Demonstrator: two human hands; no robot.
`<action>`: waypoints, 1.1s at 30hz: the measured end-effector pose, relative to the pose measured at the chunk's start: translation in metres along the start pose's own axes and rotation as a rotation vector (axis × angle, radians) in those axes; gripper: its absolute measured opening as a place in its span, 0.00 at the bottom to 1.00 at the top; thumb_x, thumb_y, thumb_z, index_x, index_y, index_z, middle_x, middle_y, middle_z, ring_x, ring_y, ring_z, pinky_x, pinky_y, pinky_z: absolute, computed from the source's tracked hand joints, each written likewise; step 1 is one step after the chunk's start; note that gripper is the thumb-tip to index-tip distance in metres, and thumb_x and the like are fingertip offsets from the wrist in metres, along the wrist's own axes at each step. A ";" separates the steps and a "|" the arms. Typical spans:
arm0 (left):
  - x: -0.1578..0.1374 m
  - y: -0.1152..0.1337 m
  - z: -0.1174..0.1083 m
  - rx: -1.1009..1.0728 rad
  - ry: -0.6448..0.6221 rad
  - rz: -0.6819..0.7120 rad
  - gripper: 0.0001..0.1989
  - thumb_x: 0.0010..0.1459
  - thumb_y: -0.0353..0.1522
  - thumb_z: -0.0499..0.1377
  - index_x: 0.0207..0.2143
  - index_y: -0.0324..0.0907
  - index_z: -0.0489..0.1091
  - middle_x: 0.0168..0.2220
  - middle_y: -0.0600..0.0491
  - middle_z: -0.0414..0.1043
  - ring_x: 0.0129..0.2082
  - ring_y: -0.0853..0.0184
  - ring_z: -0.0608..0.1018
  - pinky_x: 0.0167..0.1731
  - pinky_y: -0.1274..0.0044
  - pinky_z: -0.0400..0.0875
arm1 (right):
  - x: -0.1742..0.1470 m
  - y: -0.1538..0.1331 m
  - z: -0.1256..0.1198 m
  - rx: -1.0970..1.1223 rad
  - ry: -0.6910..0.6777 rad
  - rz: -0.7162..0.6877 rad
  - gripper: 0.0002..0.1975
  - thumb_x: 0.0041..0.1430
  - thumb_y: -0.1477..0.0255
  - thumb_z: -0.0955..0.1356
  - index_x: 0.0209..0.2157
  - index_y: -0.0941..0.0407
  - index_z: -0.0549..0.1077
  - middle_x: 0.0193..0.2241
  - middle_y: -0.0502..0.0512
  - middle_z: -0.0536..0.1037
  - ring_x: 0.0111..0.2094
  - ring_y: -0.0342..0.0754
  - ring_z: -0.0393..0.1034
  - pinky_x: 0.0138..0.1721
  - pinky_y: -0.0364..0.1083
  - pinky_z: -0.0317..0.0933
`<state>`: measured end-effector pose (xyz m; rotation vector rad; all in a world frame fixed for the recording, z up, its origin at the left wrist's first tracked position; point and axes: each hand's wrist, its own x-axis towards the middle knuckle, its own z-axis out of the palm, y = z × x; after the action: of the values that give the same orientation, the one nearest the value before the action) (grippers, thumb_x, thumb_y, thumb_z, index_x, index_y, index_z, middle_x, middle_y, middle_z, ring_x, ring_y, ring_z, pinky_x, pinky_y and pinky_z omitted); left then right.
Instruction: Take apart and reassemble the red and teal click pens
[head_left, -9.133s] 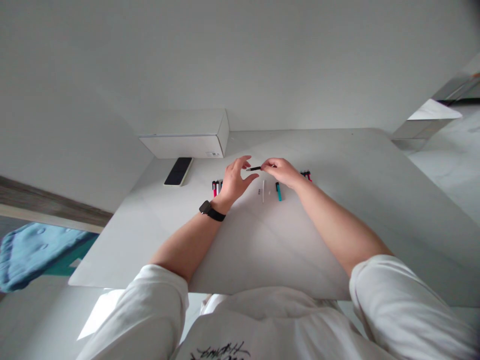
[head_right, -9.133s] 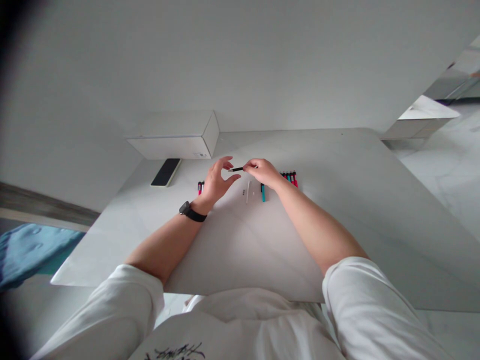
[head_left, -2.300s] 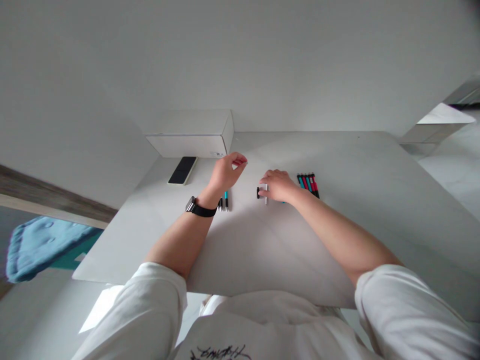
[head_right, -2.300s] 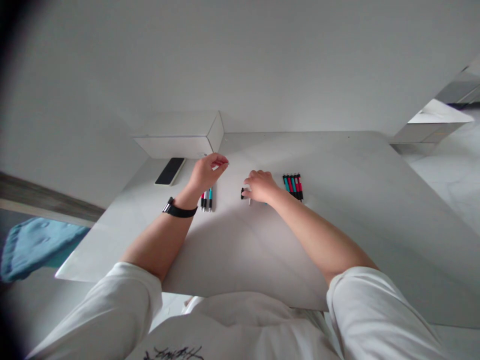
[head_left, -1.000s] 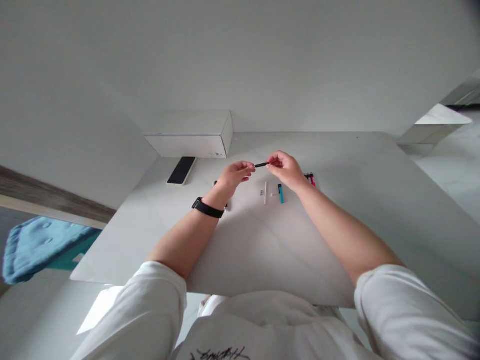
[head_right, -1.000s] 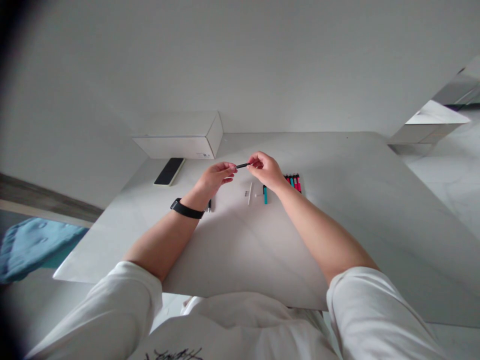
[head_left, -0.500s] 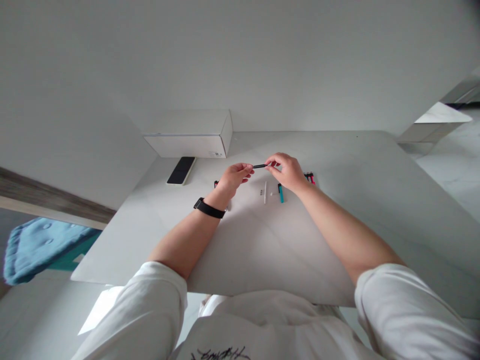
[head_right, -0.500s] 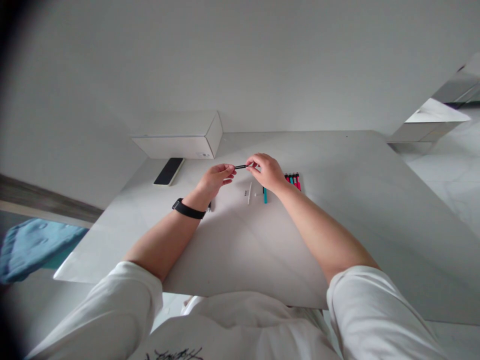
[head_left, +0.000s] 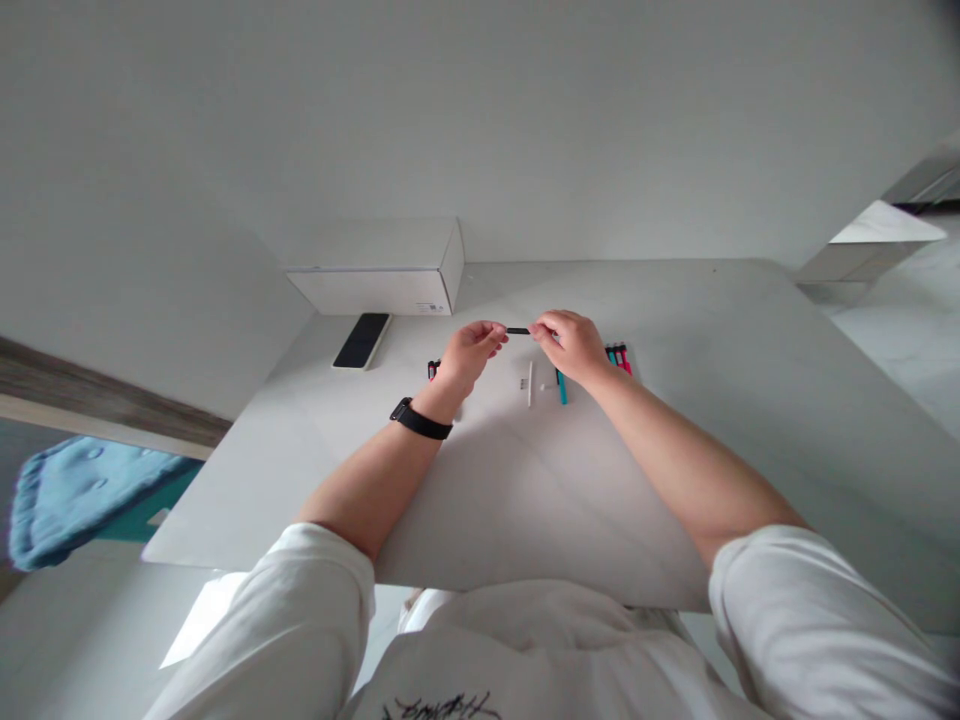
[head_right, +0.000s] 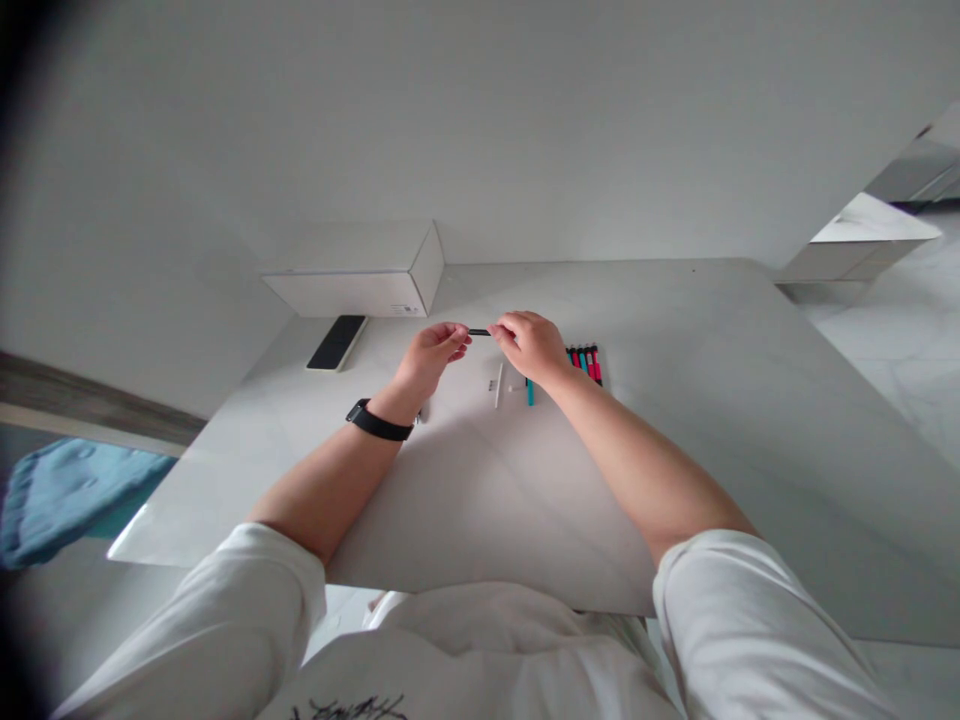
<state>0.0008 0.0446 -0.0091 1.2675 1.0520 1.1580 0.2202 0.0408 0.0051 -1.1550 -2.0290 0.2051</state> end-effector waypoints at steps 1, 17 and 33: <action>0.000 0.000 0.000 -0.001 0.002 0.003 0.14 0.60 0.43 0.68 0.37 0.41 0.76 0.36 0.50 0.78 0.32 0.72 0.74 0.36 0.79 0.69 | 0.000 0.000 0.000 0.004 -0.009 0.018 0.21 0.75 0.56 0.62 0.33 0.53 0.75 0.33 0.56 0.80 0.37 0.52 0.72 0.43 0.50 0.61; 0.007 -0.013 -0.003 0.041 0.016 0.049 0.14 0.60 0.43 0.67 0.38 0.41 0.77 0.35 0.50 0.79 0.32 0.71 0.74 0.34 0.78 0.68 | 0.000 0.009 0.006 0.141 -0.043 0.006 0.09 0.70 0.61 0.67 0.43 0.51 0.74 0.43 0.56 0.77 0.39 0.51 0.74 0.44 0.51 0.68; 0.008 -0.021 -0.003 0.074 -0.008 0.044 0.15 0.60 0.44 0.68 0.39 0.41 0.77 0.36 0.49 0.79 0.34 0.69 0.75 0.37 0.76 0.69 | -0.002 0.011 0.009 0.109 -0.065 -0.023 0.05 0.66 0.66 0.68 0.40 0.52 0.73 0.43 0.56 0.76 0.40 0.51 0.73 0.42 0.51 0.67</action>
<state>-0.0003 0.0536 -0.0295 1.3581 1.0740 1.1556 0.2217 0.0474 -0.0077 -1.0696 -2.0599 0.3415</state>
